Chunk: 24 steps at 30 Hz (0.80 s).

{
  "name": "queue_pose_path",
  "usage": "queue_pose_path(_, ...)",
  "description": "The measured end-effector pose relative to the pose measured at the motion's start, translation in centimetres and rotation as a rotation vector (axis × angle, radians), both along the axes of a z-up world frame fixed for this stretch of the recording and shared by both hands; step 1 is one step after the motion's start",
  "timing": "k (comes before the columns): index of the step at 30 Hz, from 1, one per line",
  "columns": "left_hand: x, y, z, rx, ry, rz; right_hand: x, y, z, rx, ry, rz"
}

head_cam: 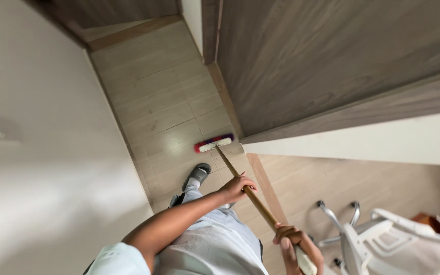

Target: Sweep the floor in a narrow hallway or entryway using a broom.

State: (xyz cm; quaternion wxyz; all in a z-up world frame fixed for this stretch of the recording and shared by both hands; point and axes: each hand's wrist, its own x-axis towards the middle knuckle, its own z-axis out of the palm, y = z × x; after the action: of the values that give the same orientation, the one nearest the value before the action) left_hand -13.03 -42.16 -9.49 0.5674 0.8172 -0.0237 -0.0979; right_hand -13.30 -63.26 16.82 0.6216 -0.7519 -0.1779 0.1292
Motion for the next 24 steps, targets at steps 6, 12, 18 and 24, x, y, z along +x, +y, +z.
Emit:
queue_pose_path(6,-2.1,2.0,6.3,0.013,-0.036,0.213,3.6,3.6,5.1,0.408,-0.271,0.620)
queue_pose_path(12,-2.8,2.4,1.8,0.127,-0.142,0.524,4.8,6.0,0.9,0.169,-0.233,0.920)
queue_pose_path(18,-3.8,0.8,0.2,0.172,-0.113,0.686,4.2,6.4,-0.2,0.067,-0.111,0.811)
queue_pose_path(24,-3.8,-1.0,0.7,0.150,-0.070,0.540,5.9,6.2,2.6,-0.218,-0.043,0.646)
